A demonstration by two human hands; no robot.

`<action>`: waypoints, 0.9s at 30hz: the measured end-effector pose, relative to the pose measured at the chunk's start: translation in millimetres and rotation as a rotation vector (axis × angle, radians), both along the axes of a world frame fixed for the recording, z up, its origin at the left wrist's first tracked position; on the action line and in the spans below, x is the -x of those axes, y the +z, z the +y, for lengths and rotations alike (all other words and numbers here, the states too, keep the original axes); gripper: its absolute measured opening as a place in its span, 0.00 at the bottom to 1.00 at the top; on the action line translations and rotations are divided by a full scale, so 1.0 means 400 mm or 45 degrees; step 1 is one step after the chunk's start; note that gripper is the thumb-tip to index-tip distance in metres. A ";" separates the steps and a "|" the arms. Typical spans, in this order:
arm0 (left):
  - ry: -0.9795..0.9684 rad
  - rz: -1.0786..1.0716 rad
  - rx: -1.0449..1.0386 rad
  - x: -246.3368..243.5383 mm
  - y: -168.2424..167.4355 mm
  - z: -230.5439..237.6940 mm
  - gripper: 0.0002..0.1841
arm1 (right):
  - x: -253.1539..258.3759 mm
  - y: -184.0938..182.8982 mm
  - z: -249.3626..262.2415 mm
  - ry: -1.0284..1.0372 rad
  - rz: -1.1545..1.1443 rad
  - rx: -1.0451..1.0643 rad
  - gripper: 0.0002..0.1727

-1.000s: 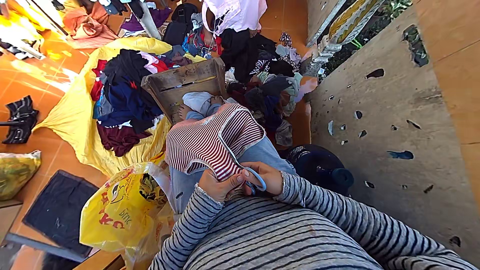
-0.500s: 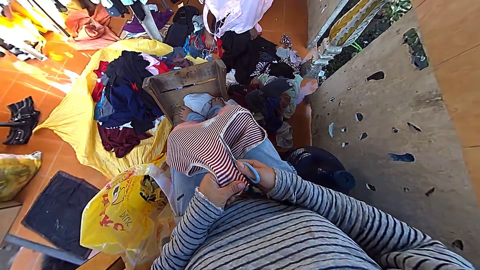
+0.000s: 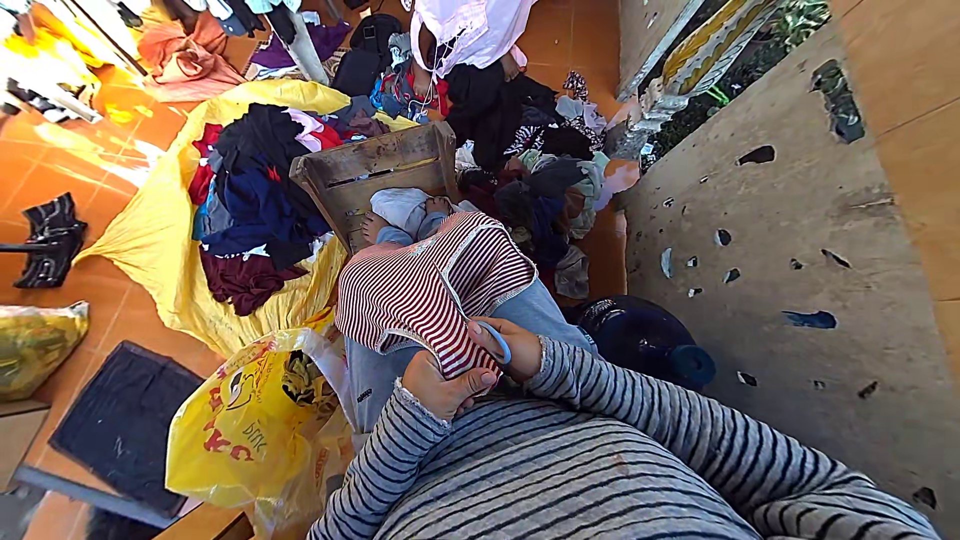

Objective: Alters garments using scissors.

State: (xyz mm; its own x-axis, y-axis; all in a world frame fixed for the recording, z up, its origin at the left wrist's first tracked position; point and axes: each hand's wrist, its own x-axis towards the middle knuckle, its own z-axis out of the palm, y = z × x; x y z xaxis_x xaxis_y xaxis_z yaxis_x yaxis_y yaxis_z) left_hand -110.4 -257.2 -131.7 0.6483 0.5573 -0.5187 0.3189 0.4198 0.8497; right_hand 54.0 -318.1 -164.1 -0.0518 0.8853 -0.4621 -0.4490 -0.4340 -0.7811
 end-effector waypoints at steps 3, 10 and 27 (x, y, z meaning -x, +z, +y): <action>0.004 0.005 -0.008 0.003 0.004 0.001 0.09 | -0.002 -0.009 0.011 0.000 0.005 -0.008 0.14; 0.004 -0.018 -0.001 0.005 0.001 0.000 0.10 | 0.012 -0.010 -0.002 -0.094 -0.061 -0.025 0.09; -0.055 0.002 0.007 0.013 0.007 0.005 0.08 | 0.033 -0.017 0.069 -0.166 0.049 0.027 0.15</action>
